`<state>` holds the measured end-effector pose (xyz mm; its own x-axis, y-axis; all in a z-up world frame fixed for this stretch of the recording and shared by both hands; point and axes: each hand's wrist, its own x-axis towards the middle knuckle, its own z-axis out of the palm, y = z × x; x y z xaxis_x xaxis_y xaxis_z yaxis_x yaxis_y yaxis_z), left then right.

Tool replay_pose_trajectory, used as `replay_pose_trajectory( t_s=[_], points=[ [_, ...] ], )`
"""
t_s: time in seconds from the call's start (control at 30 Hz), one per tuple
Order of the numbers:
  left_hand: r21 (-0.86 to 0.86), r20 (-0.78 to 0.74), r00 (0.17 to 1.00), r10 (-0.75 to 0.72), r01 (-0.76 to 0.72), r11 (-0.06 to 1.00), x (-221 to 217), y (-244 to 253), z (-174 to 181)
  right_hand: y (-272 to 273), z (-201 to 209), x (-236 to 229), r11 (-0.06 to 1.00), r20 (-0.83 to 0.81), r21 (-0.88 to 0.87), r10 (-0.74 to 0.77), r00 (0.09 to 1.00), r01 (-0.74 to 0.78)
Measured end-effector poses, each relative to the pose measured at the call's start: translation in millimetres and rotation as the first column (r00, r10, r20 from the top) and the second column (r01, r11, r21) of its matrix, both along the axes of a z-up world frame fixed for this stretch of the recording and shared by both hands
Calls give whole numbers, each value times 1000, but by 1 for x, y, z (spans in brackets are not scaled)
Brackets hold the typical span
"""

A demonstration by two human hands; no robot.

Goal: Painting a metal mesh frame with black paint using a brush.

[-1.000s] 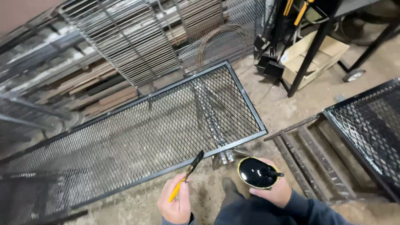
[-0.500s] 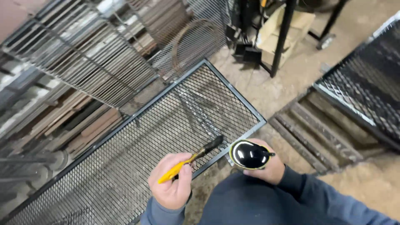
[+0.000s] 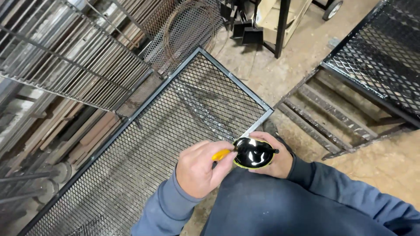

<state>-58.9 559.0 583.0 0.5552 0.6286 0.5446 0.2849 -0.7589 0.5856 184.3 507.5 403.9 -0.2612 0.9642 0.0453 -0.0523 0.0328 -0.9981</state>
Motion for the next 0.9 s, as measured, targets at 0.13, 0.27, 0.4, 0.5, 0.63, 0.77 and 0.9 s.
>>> replay_pose_trajectory(
  t_s=[0.13, 0.27, 0.4, 0.5, 0.63, 0.77, 0.9],
  points=[
    [-22, -32, 999, -10, 9, 1000, 6, 3, -7, -2, 2, 2, 1000, -78, -24, -8, 997, 6],
    [-16, -49, 999, -10, 9, 1000, 10, 4, -8, -3, 1, 2, 998, -91, -54, -33, 995, 28],
    [-13, -45, 999, -15, 14, 1000, 12, 6, -12, -2, 5, 2, 998, -17, -22, -62, 998, 62],
    [-54, -54, 998, -10, 7, 999, 13, 6, -15, -3, 9, 0, 998, -41, -12, -56, 998, 55],
    [-46, -32, 999, -23, 22, 999, 13, 7, -16, -3, 8, -1, 996, -36, -51, -69, 997, 68],
    [-61, -30, 999, -27, 25, 998, 14, 9, -19, -5, 10, -4, 989, -116, -122, -101, 988, 87],
    [-53, -8, 999, -50, 49, 997, 11, 8, -19, -8, 3, -10, 975, -69, -86, -212, 975, 206]
  ],
)
